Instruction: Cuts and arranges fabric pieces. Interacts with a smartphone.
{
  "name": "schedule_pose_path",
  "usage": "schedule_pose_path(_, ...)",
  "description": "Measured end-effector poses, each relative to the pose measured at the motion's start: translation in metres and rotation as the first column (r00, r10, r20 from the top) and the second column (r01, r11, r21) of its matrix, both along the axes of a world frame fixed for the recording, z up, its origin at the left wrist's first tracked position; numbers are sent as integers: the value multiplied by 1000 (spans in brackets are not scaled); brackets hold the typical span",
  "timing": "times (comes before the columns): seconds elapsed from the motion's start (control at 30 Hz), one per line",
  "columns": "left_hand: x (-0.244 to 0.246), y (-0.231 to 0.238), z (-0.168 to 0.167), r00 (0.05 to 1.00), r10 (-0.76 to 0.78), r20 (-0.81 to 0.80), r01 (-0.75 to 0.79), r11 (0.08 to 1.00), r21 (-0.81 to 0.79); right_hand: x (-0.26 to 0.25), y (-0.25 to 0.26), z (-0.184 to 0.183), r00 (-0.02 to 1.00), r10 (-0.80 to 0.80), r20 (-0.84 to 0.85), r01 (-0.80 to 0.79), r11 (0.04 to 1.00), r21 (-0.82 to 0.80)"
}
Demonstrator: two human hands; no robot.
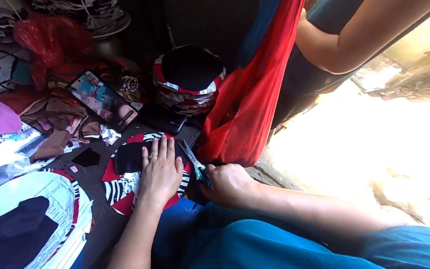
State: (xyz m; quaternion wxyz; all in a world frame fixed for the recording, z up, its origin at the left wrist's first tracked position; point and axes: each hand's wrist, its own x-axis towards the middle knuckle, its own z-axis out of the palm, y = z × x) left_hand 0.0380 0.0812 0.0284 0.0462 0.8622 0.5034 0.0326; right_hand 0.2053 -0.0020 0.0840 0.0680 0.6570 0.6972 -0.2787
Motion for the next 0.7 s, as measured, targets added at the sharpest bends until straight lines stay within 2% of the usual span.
schedule_pose_path(0.27, 2, -1, 4, 1000, 16, -22, -17, 999, -41, -2, 4, 0, 999, -28, -21, 28, 999, -22)
schedule_pose_path(0.7, 2, -1, 0, 1000, 10, -9, -10, 1000, -22, 9, 6, -2, 999, -35, -25, 35, 999, -37)
